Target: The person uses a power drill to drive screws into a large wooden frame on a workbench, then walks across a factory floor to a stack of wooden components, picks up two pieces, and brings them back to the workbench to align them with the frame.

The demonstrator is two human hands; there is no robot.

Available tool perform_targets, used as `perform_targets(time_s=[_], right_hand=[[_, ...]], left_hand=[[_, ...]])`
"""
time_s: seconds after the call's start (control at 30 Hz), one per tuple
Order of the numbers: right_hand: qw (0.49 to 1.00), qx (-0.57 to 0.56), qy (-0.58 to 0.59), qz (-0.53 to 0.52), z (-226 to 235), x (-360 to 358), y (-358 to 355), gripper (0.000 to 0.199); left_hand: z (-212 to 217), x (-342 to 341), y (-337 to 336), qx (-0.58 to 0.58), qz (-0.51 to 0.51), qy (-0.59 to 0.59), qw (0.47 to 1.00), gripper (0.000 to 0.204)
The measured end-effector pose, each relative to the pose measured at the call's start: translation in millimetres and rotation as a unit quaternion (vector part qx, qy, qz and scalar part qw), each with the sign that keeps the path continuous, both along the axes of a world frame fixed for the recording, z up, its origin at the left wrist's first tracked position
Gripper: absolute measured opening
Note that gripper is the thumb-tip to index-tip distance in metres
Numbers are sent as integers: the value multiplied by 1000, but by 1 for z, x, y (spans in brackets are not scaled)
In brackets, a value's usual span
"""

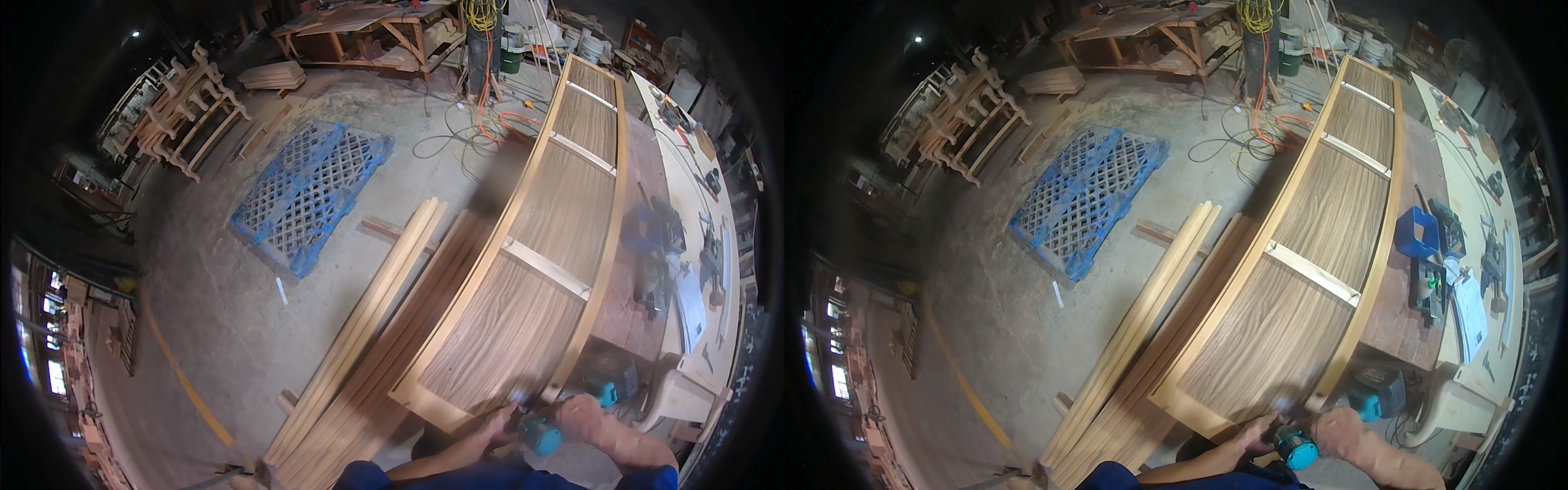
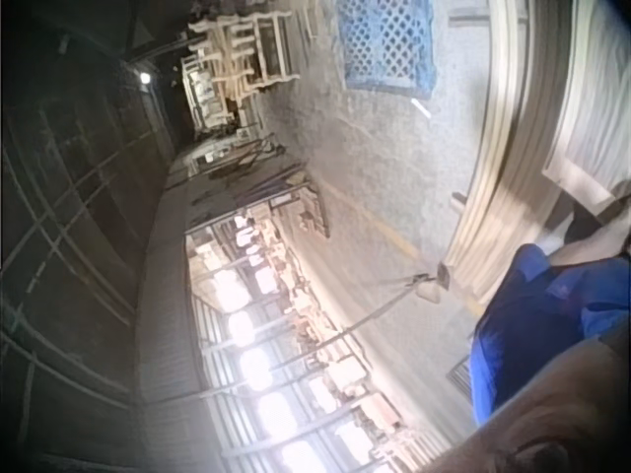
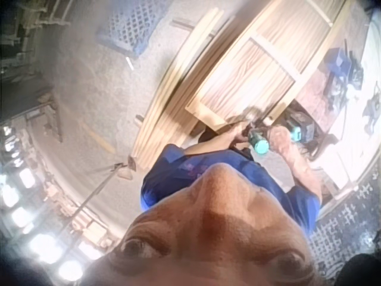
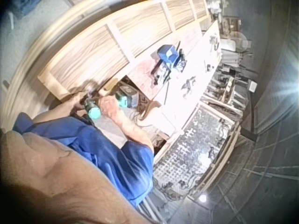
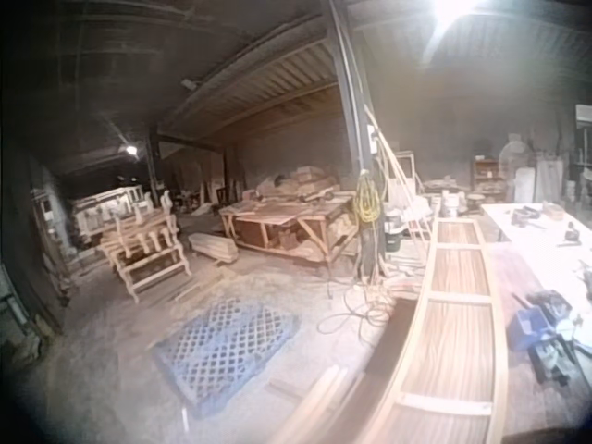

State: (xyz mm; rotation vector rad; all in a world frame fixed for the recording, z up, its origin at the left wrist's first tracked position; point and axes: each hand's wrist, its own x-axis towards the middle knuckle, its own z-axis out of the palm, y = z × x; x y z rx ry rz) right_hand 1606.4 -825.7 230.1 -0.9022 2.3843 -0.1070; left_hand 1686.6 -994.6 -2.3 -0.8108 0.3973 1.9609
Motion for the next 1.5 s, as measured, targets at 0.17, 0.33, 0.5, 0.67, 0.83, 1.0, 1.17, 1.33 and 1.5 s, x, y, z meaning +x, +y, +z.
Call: perform_targets(time_s=[0.17, 0.33, 0.5, 0.67, 0.83, 1.0, 1.17, 1.33, 1.5], right_hand=[[993, -37, -12, -109, 8, 13, 15, 32], [922, -299, -18, -245, 6, 27, 14, 36], [851, -397, -19, -342, -28, 64, 25, 38], [838, -420, -32, -347, -25, 74, 30, 41], [816, -465, -47, -339, -10, 77, 24, 43], [822, -451, -65, -343, -8, 85, 19, 37], [873, -429, 26, -230, -5, 81, 9, 29], [872, -442, 53, -204, 21, 70, -10, 23], [886, -427, 33, -179, 32, 64, -28, 23]], left_hand=[[58, -34, -7, -78, 35, -53, 995, 30], [139, -87, -28, -178, 1, 195, 964, 29], [196, -94, -47, -96, 3, 347, 933, 18], [198, -77, -77, -27, 140, 239, 961, 11], [201, -73, -96, -154, 122, 277, 940, 19], [202, -65, -99, -171, 172, 324, 915, 20], [203, -59, -105, -148, 195, 320, 915, 17], [182, -57, -116, -62, 232, 336, 911, 19], [174, -51, -139, -78, 242, 344, 904, 17]])
